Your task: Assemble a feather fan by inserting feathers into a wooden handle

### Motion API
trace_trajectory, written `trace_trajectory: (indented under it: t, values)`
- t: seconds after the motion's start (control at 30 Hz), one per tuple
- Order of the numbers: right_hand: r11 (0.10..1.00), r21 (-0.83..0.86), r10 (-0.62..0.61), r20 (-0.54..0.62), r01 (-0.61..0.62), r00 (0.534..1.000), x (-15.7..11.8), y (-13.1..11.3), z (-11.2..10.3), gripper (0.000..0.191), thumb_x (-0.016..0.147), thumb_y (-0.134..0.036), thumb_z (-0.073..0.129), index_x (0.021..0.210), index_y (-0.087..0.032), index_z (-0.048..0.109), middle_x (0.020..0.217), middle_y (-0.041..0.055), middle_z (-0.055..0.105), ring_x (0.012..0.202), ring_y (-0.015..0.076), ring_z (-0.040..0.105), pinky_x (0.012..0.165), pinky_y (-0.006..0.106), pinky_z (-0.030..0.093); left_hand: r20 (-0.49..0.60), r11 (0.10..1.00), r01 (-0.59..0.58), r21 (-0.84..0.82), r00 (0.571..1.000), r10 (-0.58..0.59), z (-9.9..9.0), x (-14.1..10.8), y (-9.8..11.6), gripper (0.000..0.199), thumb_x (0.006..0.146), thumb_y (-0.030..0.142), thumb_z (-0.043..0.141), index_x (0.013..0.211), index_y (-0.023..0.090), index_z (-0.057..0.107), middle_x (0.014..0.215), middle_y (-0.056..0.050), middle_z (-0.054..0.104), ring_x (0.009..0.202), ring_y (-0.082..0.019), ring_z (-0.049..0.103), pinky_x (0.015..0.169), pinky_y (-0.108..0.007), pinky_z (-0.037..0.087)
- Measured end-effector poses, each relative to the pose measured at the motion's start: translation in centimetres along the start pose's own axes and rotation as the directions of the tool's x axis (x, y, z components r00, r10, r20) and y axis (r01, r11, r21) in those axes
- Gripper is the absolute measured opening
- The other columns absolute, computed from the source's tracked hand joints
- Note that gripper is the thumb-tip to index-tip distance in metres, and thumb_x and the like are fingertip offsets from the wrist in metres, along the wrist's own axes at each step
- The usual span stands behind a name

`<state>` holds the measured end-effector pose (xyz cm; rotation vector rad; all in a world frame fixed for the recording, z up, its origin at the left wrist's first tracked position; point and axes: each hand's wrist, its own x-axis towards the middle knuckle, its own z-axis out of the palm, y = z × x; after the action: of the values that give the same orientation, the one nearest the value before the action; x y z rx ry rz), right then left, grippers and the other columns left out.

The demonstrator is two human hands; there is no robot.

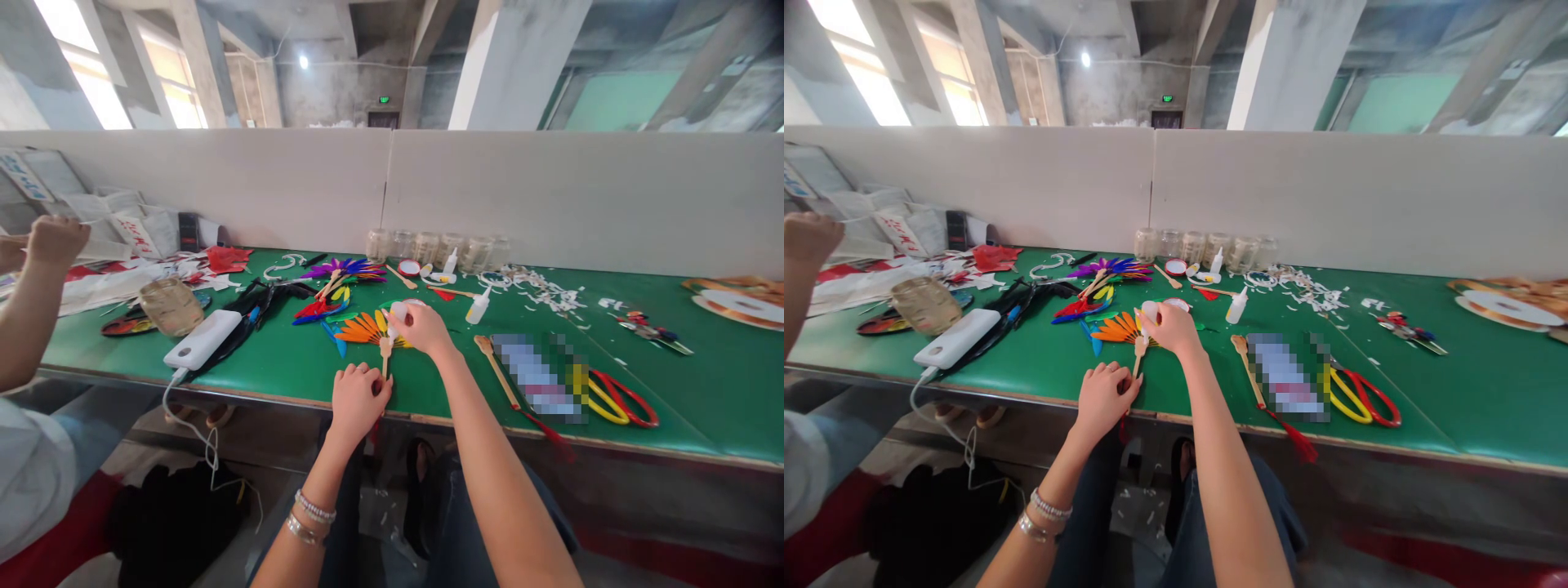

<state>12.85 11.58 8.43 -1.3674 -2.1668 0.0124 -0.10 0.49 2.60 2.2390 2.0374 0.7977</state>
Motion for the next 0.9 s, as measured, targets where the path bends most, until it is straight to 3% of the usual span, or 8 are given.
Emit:
trace_trajectory:
  t: [0.2, 0.37, 0.6, 0.9]
  values:
    - [1.000, 0.010, -0.023, 0.011, 0.022, 1.000, -0.12, -0.14, -0.08, 0.040, 0.080, -0.052, 0.039, 0.061, -0.018, 0.047, 0.058, 0.0017, 0.051, 0.053, 0.0122, 0.043, 0.050, 0.023, 0.026, 0.003, 1.000, 0.002, 0.009, 1.000, -0.002, 0.00, -0.02, -0.05, 0.033, 0.083, 0.041, 0.043, 0.059, 0.020, 0.052, 0.069, 0.000, 0.056, 0.074, -0.016, 0.050, 0.066, -0.030, 0.027]
    - [0.999, -0.040, 0.037, 0.038, -0.035, 0.999, -0.12, 0.21, -0.45, 0.042, 0.079, -0.054, 0.041, 0.056, -0.019, 0.045, 0.055, 0.0018, 0.050, 0.051, 0.0126, 0.043, 0.049, 0.024, 0.025, 0.027, 1.000, 0.014, 0.001, 1.000, -0.014, -0.15, -0.01, 0.05, 0.035, 0.084, 0.042, 0.041, 0.060, 0.020, 0.053, 0.071, -0.002, 0.057, 0.076, -0.016, 0.050, 0.067, -0.030, 0.028]
    - [0.999, -0.043, -0.022, -0.058, 0.019, 0.998, -0.17, -0.08, -0.08, 0.038, 0.081, -0.050, 0.039, 0.060, -0.019, 0.046, 0.062, 0.0033, 0.053, 0.058, 0.0139, 0.048, 0.053, 0.024, 0.028, 0.029, 1.000, 0.013, 0.007, 0.999, -0.013, -0.27, -0.02, 0.16, 0.034, 0.084, 0.041, 0.042, 0.060, 0.020, 0.054, 0.070, -0.002, 0.057, 0.076, -0.017, 0.050, 0.067, -0.030, 0.028]
    - [0.999, -0.038, 0.017, -0.010, -0.017, 1.000, -0.17, 0.05, 0.06, 0.039, 0.080, -0.052, 0.040, 0.059, -0.019, 0.043, 0.059, 0.0023, 0.051, 0.055, 0.0134, 0.046, 0.050, 0.023, 0.026, 0.014, 1.000, 0.005, 0.014, 1.000, -0.005, -0.12, -0.06, 0.13, 0.034, 0.084, 0.041, 0.042, 0.060, 0.020, 0.053, 0.069, -0.001, 0.056, 0.075, -0.016, 0.050, 0.066, -0.030, 0.028]
